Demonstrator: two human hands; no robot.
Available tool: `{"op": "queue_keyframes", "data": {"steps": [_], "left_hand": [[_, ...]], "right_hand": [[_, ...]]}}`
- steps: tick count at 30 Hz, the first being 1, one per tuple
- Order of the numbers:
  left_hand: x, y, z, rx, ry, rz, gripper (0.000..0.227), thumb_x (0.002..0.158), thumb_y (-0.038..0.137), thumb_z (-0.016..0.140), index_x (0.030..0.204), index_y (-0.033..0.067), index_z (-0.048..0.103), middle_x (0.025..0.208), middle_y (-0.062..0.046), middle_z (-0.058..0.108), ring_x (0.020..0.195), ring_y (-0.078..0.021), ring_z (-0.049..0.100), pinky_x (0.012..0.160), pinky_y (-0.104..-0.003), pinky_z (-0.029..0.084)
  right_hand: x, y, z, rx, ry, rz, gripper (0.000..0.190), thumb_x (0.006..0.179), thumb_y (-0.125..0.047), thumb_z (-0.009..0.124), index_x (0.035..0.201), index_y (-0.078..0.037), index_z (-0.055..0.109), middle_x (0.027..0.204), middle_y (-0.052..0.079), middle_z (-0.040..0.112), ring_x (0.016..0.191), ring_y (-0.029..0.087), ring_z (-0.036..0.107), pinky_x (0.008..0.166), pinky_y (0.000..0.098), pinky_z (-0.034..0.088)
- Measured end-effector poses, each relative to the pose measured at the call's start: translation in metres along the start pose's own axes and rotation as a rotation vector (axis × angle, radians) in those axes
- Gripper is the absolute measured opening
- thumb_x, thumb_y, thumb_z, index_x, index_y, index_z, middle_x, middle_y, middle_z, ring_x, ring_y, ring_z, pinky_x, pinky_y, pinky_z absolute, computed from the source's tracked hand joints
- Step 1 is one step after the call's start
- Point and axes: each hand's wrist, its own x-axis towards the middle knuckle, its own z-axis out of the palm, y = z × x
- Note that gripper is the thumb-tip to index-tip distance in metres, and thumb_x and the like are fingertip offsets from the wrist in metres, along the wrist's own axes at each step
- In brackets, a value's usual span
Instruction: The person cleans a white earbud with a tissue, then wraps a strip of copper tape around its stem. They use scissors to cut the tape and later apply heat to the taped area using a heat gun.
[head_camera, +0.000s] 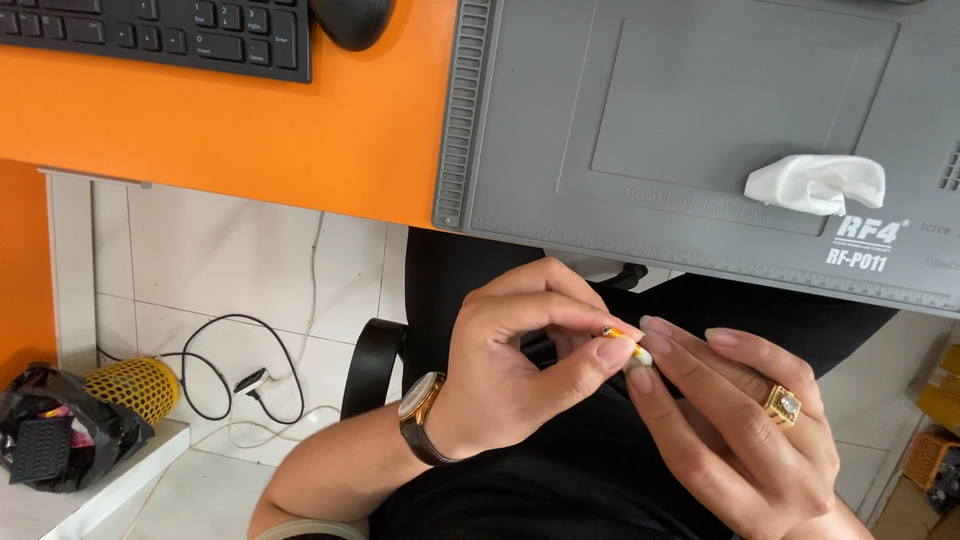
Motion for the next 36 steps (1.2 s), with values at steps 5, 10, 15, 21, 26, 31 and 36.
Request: {"op": "queue_keyframes", "data": {"steps": [5, 10, 15, 21, 26, 31, 36], "left_hand": [[0.000, -0.001, -0.002, 0.012, -0.027, 0.022, 0.014, 0.108, 0.022, 0.071, 0.107, 0.0117, 0.079, 0.100, -0.004, 0.074, 0.083, -0.0129, 0.070, 0.072, -0.025, 0.057], [-0.002, -0.007, -0.004, 0.023, -0.089, 0.113, 0.016, 0.112, 0.029, 0.068, 0.111, 0.0159, 0.076, 0.108, -0.002, 0.073, 0.085, -0.0131, 0.068, 0.074, -0.026, 0.057], [-0.007, -0.015, -0.003, 0.087, -0.137, 0.163, 0.013, 0.113, 0.032, 0.071, 0.120, 0.0234, 0.078, 0.102, 0.002, 0.058, 0.076, -0.0084, 0.049, 0.068, -0.023, 0.048], [-0.010, -0.012, 0.000, 0.055, -0.140, 0.201, 0.014, 0.110, 0.027, 0.077, 0.121, 0.0203, 0.079, 0.099, 0.001, 0.062, 0.080, -0.0089, 0.061, 0.075, -0.022, 0.056], [-0.010, -0.009, 0.001, 0.055, -0.151, 0.193, 0.014, 0.109, 0.025, 0.078, 0.122, 0.0193, 0.079, 0.099, 0.001, 0.062, 0.080, -0.0091, 0.062, 0.075, -0.022, 0.056], [-0.012, -0.009, 0.001, 0.064, -0.157, 0.169, 0.015, 0.109, 0.027, 0.079, 0.122, 0.0201, 0.080, 0.097, 0.002, 0.060, 0.079, -0.0087, 0.060, 0.073, -0.023, 0.054], [-0.010, -0.008, 0.001, 0.068, -0.139, 0.173, 0.014, 0.107, 0.027, 0.079, 0.119, 0.0190, 0.080, 0.097, 0.002, 0.060, 0.079, -0.0090, 0.060, 0.074, -0.023, 0.054]], "right_hand": [[-0.005, -0.004, 0.021, 0.327, 0.167, 0.280, 0.024, 0.089, -0.012, 0.080, 0.103, 0.004, 0.069, 0.101, 0.023, 0.074, 0.095, 0.037, 0.084, 0.093, 0.0475, 0.066], [0.000, 0.001, 0.021, 0.690, 0.135, 0.503, 0.049, 0.095, -0.032, 0.066, 0.111, 0.014, 0.067, 0.098, 0.022, 0.079, 0.080, 0.032, 0.082, 0.077, 0.0355, 0.070], [-0.006, 0.003, 0.017, 1.087, 0.139, 0.695, 0.031, 0.097, -0.023, 0.073, 0.108, 0.006, 0.072, 0.085, 0.015, 0.081, 0.076, 0.030, 0.083, 0.072, 0.0313, 0.071], [-0.026, 0.003, 0.019, 0.975, 0.219, 0.669, 0.027, 0.089, -0.022, 0.081, 0.103, -0.002, 0.073, 0.094, 0.011, 0.082, 0.079, 0.023, 0.086, 0.087, 0.0374, 0.076], [-0.028, 0.003, 0.018, 0.874, 0.240, 0.639, 0.028, 0.083, -0.024, 0.081, 0.094, -0.001, 0.070, 0.089, 0.015, 0.080, 0.076, 0.022, 0.084, 0.093, 0.0402, 0.077], [-0.031, 0.003, 0.018, 0.791, 0.262, 0.613, 0.026, 0.081, -0.022, 0.081, 0.090, -0.001, 0.069, 0.087, 0.017, 0.078, 0.075, 0.020, 0.081, 0.094, 0.0406, 0.075], [-0.029, 0.007, 0.021, 0.655, 0.287, 0.482, 0.023, 0.082, -0.013, 0.080, 0.092, 0.002, 0.068, 0.089, 0.022, 0.077, 0.074, 0.023, 0.082, 0.095, 0.0424, 0.074]]}}
